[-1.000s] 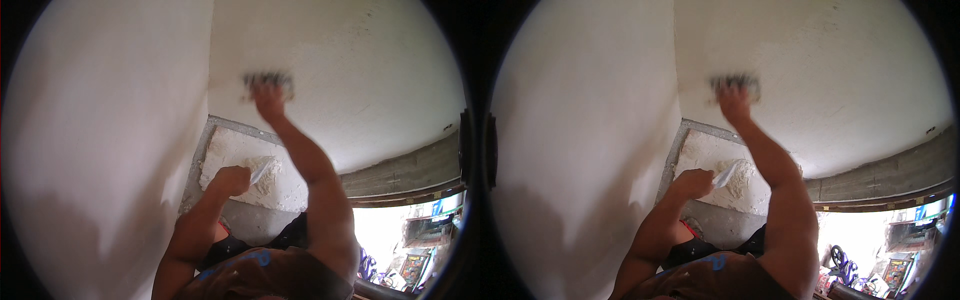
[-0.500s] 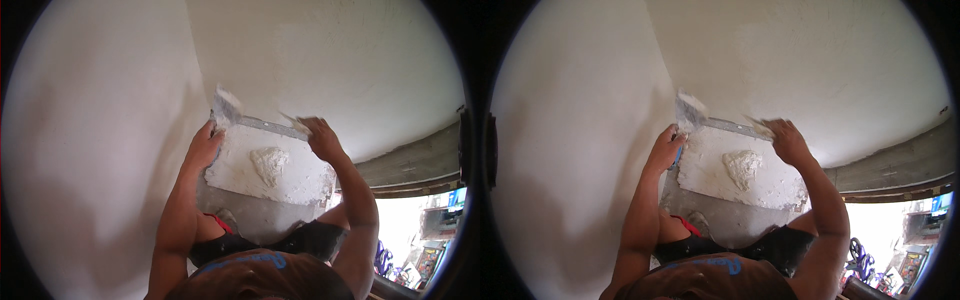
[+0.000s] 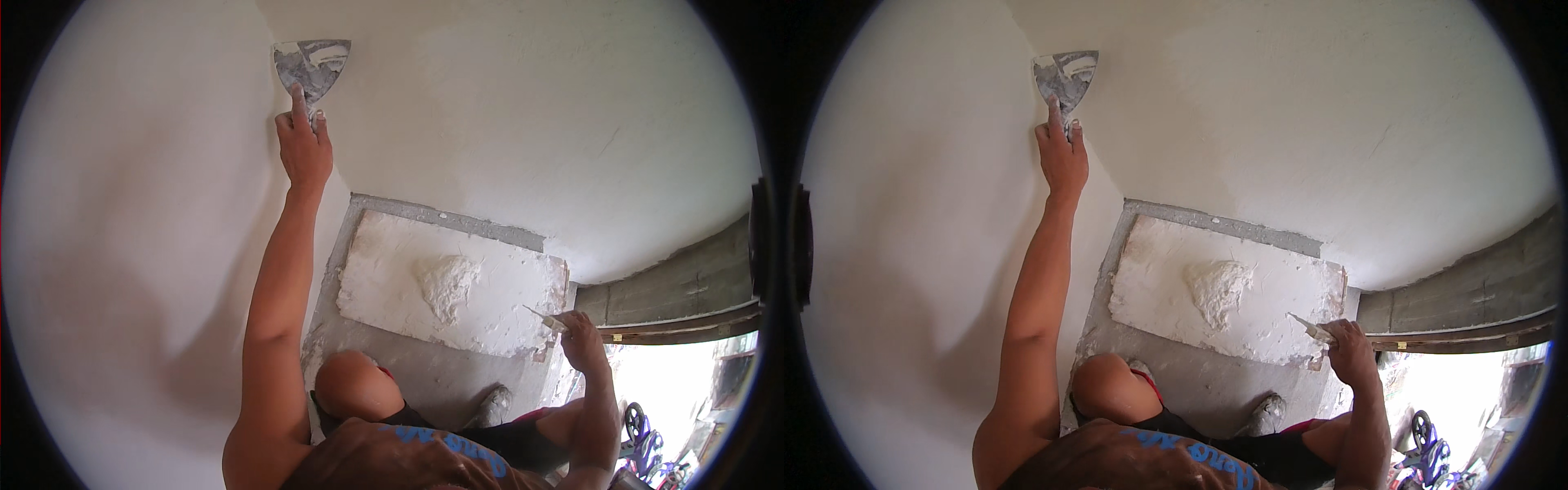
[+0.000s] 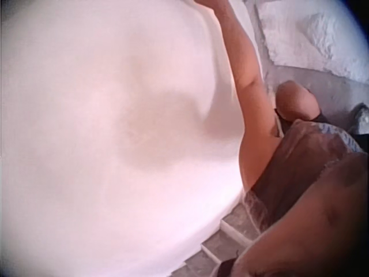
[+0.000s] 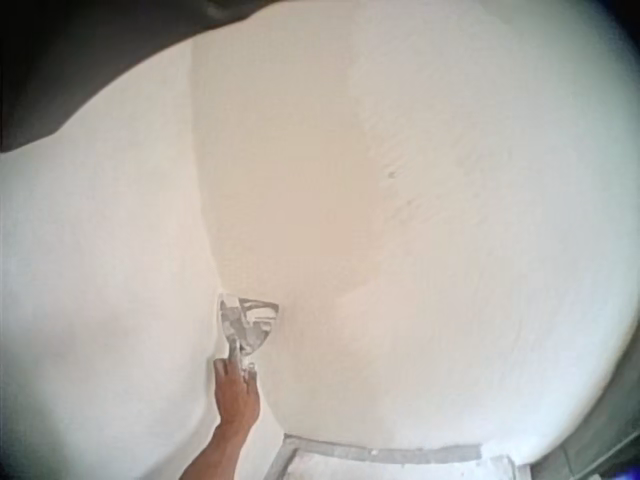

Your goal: Applying plaster or joint compound to a wall using a hawk and a trowel.

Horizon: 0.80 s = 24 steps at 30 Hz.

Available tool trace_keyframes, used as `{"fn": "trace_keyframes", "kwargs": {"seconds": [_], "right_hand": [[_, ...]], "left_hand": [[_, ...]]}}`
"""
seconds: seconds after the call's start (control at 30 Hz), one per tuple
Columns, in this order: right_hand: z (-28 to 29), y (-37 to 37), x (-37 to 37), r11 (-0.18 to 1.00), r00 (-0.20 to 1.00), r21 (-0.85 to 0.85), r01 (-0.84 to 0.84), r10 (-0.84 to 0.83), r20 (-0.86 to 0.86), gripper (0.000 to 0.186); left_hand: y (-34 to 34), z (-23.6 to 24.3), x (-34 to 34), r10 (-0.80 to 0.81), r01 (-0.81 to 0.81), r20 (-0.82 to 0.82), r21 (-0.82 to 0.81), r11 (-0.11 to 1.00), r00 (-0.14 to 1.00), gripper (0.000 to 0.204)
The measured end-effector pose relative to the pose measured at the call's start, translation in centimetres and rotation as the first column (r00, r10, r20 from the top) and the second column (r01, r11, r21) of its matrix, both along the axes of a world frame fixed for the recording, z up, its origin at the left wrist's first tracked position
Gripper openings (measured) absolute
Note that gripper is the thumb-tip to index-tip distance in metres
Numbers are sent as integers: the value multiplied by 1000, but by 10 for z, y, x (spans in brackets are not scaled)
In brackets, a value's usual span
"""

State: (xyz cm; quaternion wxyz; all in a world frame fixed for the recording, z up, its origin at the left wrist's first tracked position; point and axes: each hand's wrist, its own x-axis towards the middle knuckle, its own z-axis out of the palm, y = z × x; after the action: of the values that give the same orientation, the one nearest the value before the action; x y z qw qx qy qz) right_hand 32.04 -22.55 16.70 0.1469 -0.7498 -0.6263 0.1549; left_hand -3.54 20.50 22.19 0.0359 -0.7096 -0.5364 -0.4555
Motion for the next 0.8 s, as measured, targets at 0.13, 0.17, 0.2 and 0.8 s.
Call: {"fn": "trace_keyframes", "kwargs": {"seconds": [0.13, 0.17, 0.2, 0.8], "right_hand": [[7, -7, 1, 996, 995, -47, 75, -78, -66, 34], [4, -8, 3, 995, 995, -57, 78, -81, -54, 34], [1, -9, 5, 994, 996, -68, 81, -84, -41, 34], [-22, 15, 13, 977, 996, -201, 77, -84, -30, 38]], "left_hand": [[15, -8, 3, -27, 29, -15, 87, 996, 1000, 63], [18, -5, 3, -19, 20, -7, 74, 997, 1000, 62], [23, -4, 3, -11, 11, 2, 60, 998, 1000, 62], [23, -259, 0, -151, 114, -120, -271, 956, 981, 80]]}}
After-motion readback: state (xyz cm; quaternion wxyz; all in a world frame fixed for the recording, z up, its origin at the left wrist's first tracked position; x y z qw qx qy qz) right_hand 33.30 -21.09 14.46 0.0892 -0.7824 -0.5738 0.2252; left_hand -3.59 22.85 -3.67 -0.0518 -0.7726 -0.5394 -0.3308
